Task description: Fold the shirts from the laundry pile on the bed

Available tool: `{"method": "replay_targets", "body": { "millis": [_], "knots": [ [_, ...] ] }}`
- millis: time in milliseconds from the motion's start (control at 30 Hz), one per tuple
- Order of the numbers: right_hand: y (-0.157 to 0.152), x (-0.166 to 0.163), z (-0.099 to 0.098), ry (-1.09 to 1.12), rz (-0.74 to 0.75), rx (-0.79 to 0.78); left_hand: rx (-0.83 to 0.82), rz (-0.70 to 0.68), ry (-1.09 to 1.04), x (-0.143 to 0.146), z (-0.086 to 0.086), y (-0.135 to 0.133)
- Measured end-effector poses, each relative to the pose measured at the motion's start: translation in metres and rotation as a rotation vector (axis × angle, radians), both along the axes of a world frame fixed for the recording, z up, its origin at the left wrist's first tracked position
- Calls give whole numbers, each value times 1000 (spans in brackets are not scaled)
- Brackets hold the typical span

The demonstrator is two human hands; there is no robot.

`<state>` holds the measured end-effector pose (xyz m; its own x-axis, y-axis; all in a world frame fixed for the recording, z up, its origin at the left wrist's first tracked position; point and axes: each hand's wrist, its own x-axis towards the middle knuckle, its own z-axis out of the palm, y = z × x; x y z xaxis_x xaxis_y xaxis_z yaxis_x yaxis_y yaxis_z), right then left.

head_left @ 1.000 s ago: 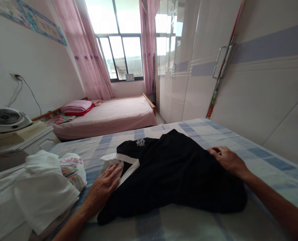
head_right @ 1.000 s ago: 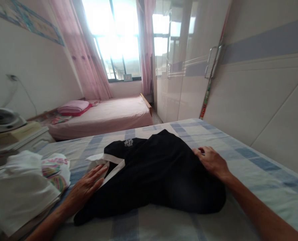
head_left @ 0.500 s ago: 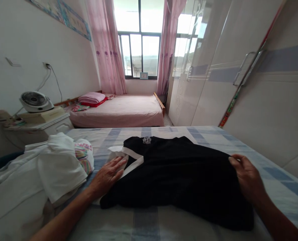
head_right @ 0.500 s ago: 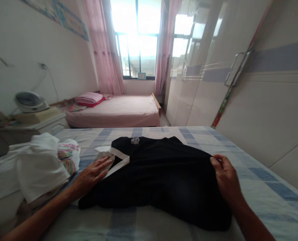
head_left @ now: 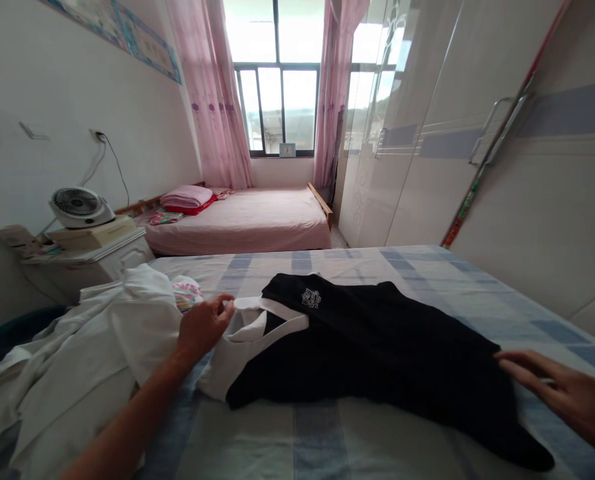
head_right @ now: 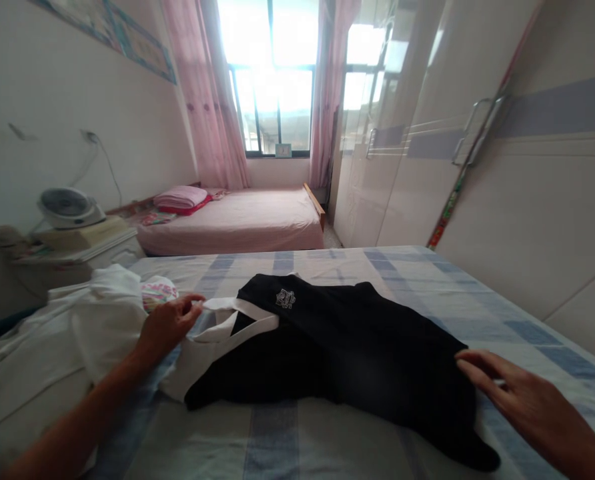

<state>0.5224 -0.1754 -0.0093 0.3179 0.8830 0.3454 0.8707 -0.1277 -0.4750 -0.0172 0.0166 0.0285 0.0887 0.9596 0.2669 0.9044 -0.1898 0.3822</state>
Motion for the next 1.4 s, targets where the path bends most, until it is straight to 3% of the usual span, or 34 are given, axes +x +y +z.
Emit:
{"method": "replay_targets", "body": {
  "millis": [100, 167, 333, 467, 567, 667, 733, 833, 933, 1033, 1133, 1267, 1333, 1400],
  "knots": [
    [62, -17, 31, -30, -18, -184, 11, -60, 40, 7, 8, 31],
    [106, -32, 37, -57, -15, -218, -37, -136, 37, 19, 6, 54],
    [185, -63, 11, -149, -88, -281, -154, -174, 0, 58, -15, 95],
    [192, -70, 7, -202, -75, -220, -166, -232, -102, 72, -25, 94],
    [173, -70, 34, -82, -125, -38, -144, -296, -225, 61, -7, 79],
    [162, -67, 74, 345, -113, 149, -94, -332, -468, 42, 34, 69],
    [171, -64, 99, 622, -47, 229, 5, -311, -559, 35, 63, 71],
    [212, -65, 123, 806, 21, 350, 262, -217, -451, 41, 94, 95],
    [264, -73, 128, 773, 18, 392, 445, -83, -222, 59, 101, 131],
    [292, -86, 116, 664, -18, 346, 470, 17, -9, 73, 88, 150],
    [274, -98, 88, 373, 19, 232, 381, -168, 83, 70, 62, 128],
    [193, -100, 45, 45, 252, 152, 75, -625, 126, 38, 20, 45],
    [149, -97, 25, -86, 363, 122, 3, -679, 168, 18, 2, 4],
    [112, -97, 11, -187, 455, 94, 43, -641, 230, 4, -13, -22]
  ]
}}
